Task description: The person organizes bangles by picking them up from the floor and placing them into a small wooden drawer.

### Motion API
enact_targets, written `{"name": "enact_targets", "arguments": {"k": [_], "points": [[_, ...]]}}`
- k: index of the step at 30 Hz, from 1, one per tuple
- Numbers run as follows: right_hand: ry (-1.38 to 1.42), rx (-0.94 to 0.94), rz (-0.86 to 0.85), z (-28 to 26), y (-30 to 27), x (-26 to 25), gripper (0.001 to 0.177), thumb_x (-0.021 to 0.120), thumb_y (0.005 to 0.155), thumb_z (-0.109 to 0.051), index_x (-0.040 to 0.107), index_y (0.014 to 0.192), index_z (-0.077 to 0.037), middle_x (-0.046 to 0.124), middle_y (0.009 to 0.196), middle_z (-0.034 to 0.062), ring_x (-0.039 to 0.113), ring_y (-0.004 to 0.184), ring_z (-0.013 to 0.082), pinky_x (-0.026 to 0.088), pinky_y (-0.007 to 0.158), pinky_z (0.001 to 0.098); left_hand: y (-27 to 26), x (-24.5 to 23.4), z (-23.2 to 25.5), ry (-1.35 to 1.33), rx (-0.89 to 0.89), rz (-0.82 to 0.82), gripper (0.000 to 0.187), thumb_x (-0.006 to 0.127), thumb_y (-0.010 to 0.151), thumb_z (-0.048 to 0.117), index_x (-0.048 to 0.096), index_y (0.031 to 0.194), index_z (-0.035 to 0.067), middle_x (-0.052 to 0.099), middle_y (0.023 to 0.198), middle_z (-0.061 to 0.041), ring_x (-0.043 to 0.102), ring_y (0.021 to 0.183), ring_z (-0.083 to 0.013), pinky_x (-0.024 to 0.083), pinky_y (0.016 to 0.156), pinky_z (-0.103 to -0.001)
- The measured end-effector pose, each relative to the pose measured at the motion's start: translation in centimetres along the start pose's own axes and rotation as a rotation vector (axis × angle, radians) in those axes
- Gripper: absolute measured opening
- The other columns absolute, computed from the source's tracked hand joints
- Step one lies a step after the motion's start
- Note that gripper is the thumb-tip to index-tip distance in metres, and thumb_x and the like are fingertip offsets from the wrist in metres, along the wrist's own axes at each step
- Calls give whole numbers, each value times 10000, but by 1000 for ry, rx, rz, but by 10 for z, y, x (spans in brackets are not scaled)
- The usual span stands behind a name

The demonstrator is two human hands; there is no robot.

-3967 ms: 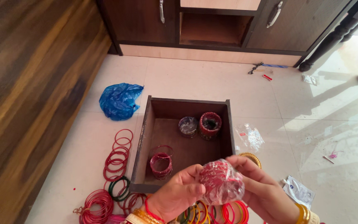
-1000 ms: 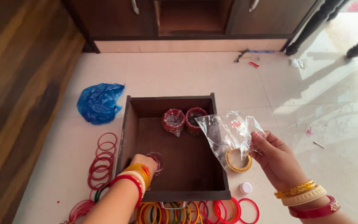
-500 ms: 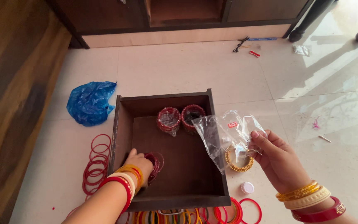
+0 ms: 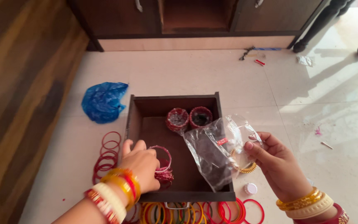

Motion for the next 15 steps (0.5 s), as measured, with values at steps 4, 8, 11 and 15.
{"name": "enact_targets", "arguments": {"k": [4, 8, 11, 15], "points": [[29, -39, -34, -2, -10, 8, 223, 647, 980, -92, 607, 1187, -21, 682, 956, 36, 621, 857, 125, 500, 802, 297, -64, -42, 1, -40, 116, 345, 197, 762, 601, 183, 791, 791, 142, 660, 1068, -4, 445, 1301, -286, 94, 1124, -653], [-28, -61, -28, 1, -19, 22, 264, 650, 989, -96, 607, 1243, -40, 671, 940, 36, 611, 845, 123, 489, 774, 295, -120, -39, -10, -107, 172, 498, 111, 753, 602, 221, 746, 695, 160, 684, 859, 27, 501, 1274, -261, 59, 1149, -715], [-133, -85, -28, -2, -27, 43, 319, 643, 930, -69, 610, 1246, -48, 709, 977, 42, 655, 919, 113, 511, 843, 278, -149, -23, -23, -163, 206, 612, 113, 756, 578, 240, 736, 667, 173, 682, 748, 47, 534, 1230, -276, 50, 1116, -748], [-185, -93, -89, -2, -38, 69, 336, 648, 927, -52, 632, 1261, -22, 731, 1018, 56, 664, 959, 119, 507, 871, 283, -168, 7, -36, -219, 165, 691, 150, 763, 637, 282, 700, 754, 213, 684, 810, 78, 588, 1180, -212, 68, 1173, -721]]}}
Point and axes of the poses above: each hand's wrist, its own y-axis towards the middle knuckle, its own x-axis out of the palm, z = x × y, the point moved 5 cm from there along y, towards the middle knuckle
